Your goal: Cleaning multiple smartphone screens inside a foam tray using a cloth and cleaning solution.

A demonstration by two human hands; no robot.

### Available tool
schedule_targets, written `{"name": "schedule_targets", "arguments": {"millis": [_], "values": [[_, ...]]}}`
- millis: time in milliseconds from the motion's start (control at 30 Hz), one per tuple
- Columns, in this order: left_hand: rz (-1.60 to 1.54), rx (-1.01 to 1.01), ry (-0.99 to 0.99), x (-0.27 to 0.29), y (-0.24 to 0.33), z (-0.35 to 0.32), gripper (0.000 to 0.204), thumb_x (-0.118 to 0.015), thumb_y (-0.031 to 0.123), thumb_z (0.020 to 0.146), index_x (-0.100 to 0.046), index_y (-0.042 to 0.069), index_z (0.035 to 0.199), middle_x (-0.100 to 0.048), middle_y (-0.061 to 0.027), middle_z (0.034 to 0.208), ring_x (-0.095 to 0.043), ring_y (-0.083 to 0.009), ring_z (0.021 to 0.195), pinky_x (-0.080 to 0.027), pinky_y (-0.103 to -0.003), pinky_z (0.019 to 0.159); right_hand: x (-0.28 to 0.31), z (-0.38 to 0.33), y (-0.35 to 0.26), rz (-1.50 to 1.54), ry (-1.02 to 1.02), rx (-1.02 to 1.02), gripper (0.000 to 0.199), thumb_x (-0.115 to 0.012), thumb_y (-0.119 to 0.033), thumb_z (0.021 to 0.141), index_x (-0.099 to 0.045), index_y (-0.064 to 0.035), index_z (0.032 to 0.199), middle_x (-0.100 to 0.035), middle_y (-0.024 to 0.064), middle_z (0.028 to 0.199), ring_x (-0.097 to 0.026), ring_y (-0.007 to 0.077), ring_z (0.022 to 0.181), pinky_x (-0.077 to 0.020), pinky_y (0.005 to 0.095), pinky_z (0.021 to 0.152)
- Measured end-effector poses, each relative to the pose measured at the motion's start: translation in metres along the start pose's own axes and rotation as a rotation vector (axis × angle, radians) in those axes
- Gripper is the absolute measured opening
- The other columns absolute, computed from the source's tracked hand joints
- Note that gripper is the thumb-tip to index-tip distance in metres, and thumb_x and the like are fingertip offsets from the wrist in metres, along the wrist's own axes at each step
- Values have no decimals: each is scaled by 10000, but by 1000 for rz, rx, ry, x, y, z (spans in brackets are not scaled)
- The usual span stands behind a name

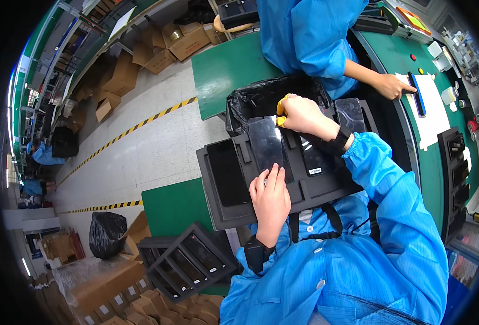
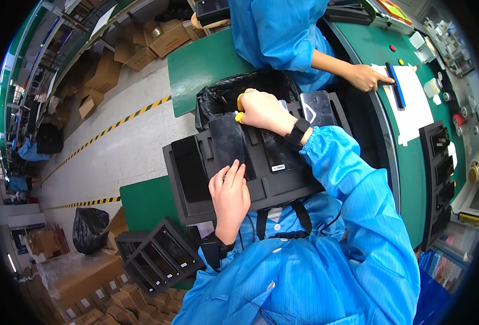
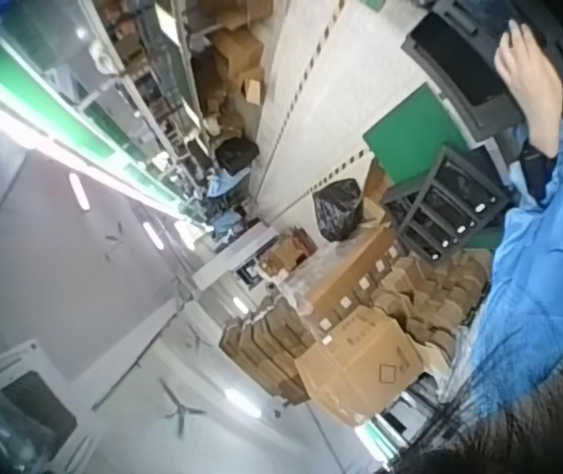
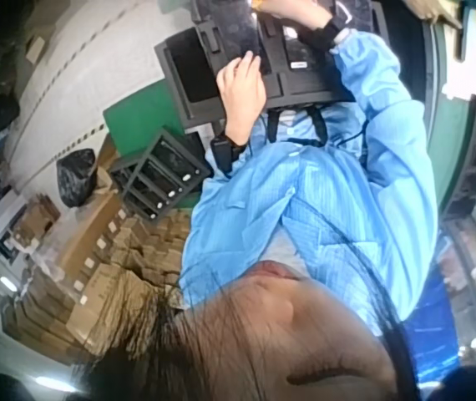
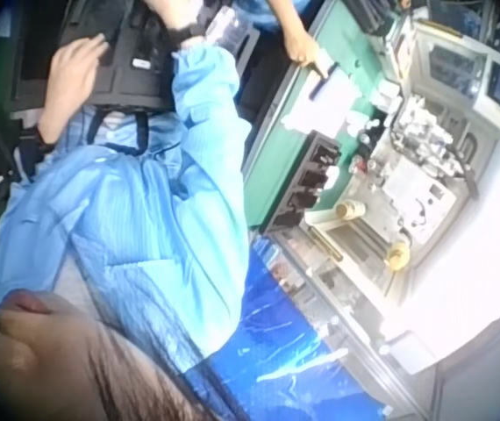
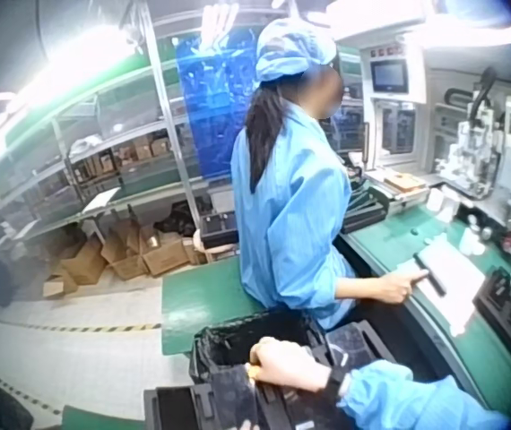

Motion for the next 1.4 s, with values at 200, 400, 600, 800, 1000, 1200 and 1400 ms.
{"name": "schedule_targets", "arguments": {"millis": [200, 400, 600, 800, 1000, 1200, 1400], "values": [[17, 16, 1, -2, 4, -2, 334, -594, 66, 820, -638, 31, 1149, -581, -78, 1255, -493, -272, 1146, -347, -424, 1000, -1, -6, -13, -35, 33, 141, 173, -664, -158, 708, -685, -7, 788, -648, 211, 839, -652, 350, 781, -529, 417, 674], [-341, 181, 443, 18, -22, -37, 140, -491, -44, 815, -592, -19, 909, -600, -162, 972, -578, -308, 893, -440, -361, 833, 27, -104, -95, 215, -225, 784, 158, -646, -179, 723, -628, -49, 811, -583, 145, 787, -644, 308, 671, -523, 400, 552], [-430, 402, 748, 54, -34, -53, 50, -439, 23, 850, -484, 9, 832, -451, -82, 846, -462, -208, 803, -401, -317, 758, 83, -168, -81, 331, -195, 818, 301, -648, -289, 802, -633, -102, 1037, -575, 68, 912, -605, 225, 691, -509, 333, 582], [-455, -13, 595, 62, 41, -12, 83, -501, 33, 835, -508, -8, 907, -463, -122, 914, -480, -238, 843, -404, -330, 777, 91, -87, 38, 333, 63, 232, 155, -636, -125, 715, -642, -6, 813, -622, 152, 811, -632, 341, 773, -506, 398, 665], [-45, -234, 14, -26, 85, 38, 336, -591, 87, 805, -630, 50, 1136, -556, -62, 1271, -485, -285, 1136, -330, -437, 987, 51, -48, 83, -17, -24, 56, 182, -656, -148, 721, -660, -8, 837, -626, 157, 860, -639, 335, 813, -513, 411, 712], [-5, -179, -69, -55, 81, 30, 381, -599, 127, 807, -619, 44, 1179, -532, -75, 1313, -461, -281, 1195, -333, -465, 1016, 43, -51, 91, -76, 72, -5, 220, -681, -196, 733, -666, -13, 854, -614, 156, 884, -635, 326, 809, -521, 395, 728], [-27, -180, -40, -49, 81, 31, 364, -621, 101, 791, -630, 49, 1151, -558, -68, 1274, -482, -291, 1138, -339, -452, 979, 38, -62, 75, -32, 89, 215, 159, -664, -164, 750, -637, -20, 813, -586, 150, 845, -619, 327, 753, -509, 408, 666]]}}
Point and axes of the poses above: each hand's wrist, its own z-axis towards the middle knuckle, its own x-axis out of the back of the hand, y = z × x, the point moved 5 cm from there along z, towards the middle knuckle
